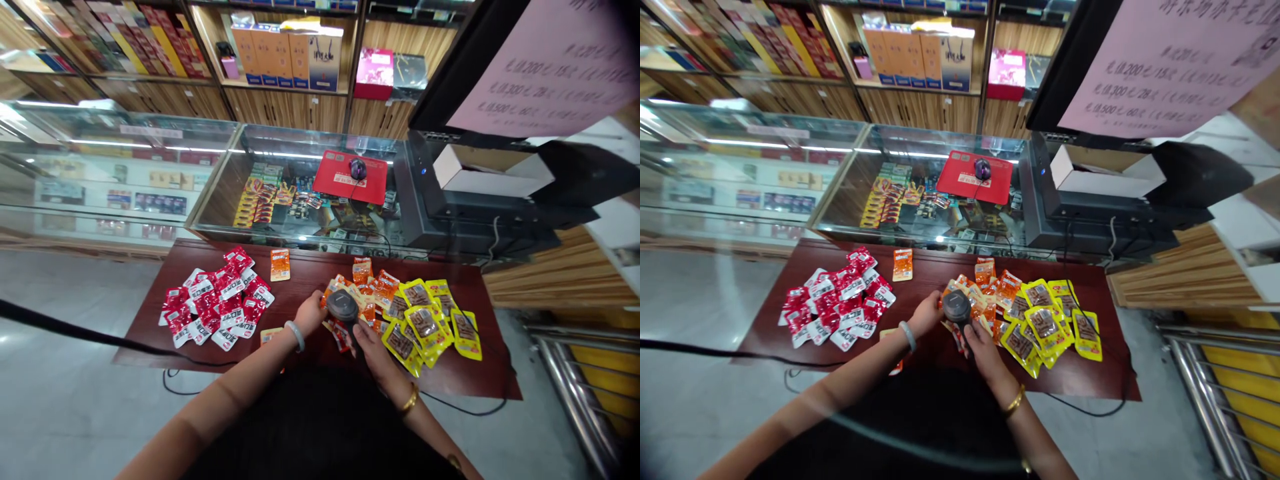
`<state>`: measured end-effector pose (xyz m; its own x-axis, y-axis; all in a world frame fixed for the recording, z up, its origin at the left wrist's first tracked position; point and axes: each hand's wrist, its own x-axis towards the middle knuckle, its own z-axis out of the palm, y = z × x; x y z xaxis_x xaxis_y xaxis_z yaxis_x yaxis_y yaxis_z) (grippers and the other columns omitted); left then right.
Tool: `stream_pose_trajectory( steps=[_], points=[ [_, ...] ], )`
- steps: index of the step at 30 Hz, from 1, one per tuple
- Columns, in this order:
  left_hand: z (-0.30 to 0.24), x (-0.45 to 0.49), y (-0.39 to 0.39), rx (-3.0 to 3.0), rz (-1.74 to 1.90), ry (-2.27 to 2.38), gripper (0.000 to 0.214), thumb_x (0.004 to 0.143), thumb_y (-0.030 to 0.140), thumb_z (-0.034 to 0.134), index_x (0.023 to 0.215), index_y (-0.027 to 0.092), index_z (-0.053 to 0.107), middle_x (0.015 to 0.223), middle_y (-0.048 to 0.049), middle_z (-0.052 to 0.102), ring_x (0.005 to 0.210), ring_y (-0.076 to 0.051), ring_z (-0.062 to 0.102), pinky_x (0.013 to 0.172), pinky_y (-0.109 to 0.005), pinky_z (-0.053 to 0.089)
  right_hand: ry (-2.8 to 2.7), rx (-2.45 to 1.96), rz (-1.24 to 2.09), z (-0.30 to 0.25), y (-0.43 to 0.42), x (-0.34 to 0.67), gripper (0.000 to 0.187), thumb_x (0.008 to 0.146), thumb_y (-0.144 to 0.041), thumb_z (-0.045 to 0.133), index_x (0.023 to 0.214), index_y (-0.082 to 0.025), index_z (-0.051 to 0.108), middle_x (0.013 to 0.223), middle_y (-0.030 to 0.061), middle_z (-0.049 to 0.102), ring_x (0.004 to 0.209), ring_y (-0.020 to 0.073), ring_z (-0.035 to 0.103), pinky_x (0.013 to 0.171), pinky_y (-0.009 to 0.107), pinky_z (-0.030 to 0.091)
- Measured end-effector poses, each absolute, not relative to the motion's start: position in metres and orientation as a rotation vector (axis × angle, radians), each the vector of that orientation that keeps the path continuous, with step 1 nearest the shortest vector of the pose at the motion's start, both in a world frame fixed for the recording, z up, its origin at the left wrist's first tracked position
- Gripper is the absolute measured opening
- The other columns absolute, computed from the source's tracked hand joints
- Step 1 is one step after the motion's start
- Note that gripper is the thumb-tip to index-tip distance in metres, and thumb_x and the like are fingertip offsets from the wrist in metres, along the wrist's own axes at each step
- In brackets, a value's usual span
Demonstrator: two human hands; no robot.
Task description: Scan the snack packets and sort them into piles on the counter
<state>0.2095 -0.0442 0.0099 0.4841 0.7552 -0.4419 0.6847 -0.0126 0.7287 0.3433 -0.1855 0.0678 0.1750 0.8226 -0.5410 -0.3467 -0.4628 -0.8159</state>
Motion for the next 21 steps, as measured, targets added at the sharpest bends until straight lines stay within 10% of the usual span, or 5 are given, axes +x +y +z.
stream_pose_trajectory(
  steps=[10,21],
  points=[
    [0.005,0.177,0.053,1.799,0.103,2.170,0.063,0.075,0.059,0.060,0.116,0.013,0.052,0.118,-0.0200,0.057,0.113,-0.034,0.052,0.091,-0.041,0.039,-0.545,-1.490,1.453,0.070,-0.189,0.345,0.040,0.082,-0.062,0.057,0.079,-0.022,0.058,0.065,-0.0018,0.055,0.053,0.0138,0.045,0.050,0.027,0.037],
    [-0.009,0.146,0.081,1.748,-0.046,2.019,0.052,0.075,0.041,0.065,0.116,0.013,0.050,0.111,-0.0182,0.063,0.104,-0.029,0.060,0.084,-0.034,0.042,-0.439,-1.467,1.512,0.058,-0.198,0.343,0.044,0.080,-0.061,0.060,0.099,-0.022,0.063,0.066,-0.0021,0.055,0.054,0.0123,0.045,0.049,0.024,0.036]
  ],
)
